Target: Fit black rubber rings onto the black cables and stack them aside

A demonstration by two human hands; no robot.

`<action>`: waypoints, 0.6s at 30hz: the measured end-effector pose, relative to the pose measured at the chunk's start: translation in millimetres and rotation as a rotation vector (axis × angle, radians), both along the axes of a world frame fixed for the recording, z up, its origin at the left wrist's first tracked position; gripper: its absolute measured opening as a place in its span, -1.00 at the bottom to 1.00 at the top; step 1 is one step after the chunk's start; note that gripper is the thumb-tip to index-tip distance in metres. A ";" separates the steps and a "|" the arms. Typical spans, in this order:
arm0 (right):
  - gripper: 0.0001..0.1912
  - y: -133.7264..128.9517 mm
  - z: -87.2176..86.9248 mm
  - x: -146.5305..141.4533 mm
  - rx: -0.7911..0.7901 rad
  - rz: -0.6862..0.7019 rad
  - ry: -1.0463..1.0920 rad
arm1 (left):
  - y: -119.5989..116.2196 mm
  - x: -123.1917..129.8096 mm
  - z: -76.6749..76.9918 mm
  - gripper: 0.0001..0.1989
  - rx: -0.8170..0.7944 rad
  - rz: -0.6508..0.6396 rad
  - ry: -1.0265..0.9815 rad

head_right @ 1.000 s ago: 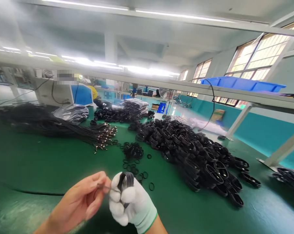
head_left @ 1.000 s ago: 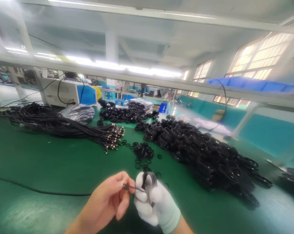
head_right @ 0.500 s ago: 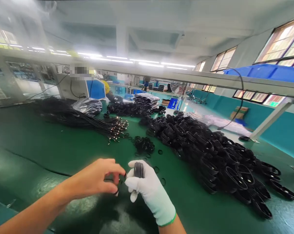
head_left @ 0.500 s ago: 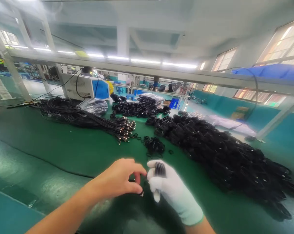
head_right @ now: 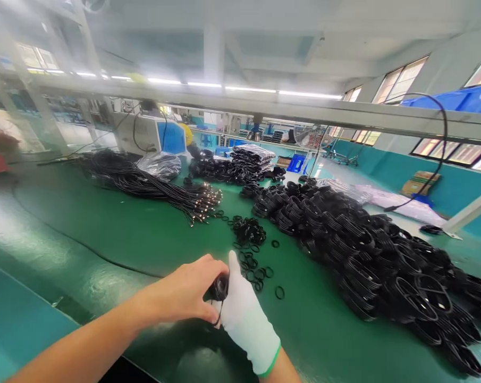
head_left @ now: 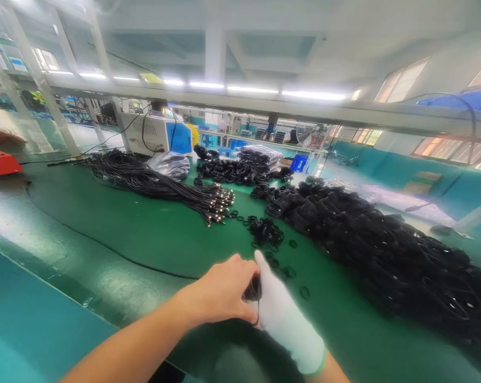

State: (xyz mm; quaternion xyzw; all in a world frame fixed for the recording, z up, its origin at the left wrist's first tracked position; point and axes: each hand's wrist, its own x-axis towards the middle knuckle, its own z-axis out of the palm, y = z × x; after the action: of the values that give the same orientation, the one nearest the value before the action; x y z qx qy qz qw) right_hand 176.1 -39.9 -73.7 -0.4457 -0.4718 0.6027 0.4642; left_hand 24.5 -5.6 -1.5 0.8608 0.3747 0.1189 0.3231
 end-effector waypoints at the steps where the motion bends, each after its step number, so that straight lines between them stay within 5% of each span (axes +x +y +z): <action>1: 0.09 -0.9 0.3 -0.3 0.036 -0.033 -0.040 | 2.6 1.1 0.1 -0.62 0.025 0.004 0.033; 3: 0.00 -2.5 5.7 -0.8 0.077 -0.102 -0.165 | 12.5 0.6 0.5 -0.64 -0.012 -0.052 0.079; 8: -0.66 -7.7 29.3 3.5 0.154 -0.170 -0.476 | 33.6 -6.3 -7.7 -0.80 -0.221 -0.172 0.005; 12: -0.45 -14.6 33.4 13.4 0.040 0.257 0.073 | 22.7 -8.2 -20.2 -0.78 -0.243 -0.109 0.001; 18: -0.50 -13.4 21.7 12.0 0.123 0.328 0.502 | 15.5 -10.8 0.5 -0.89 -0.671 0.092 -0.438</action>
State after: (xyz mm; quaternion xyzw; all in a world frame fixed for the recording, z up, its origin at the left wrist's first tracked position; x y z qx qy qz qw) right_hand 188.1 -53.4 -51.9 -0.1717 -0.4435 0.7311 0.4892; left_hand 13.8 9.9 -0.9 0.6442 0.3532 0.1849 0.6527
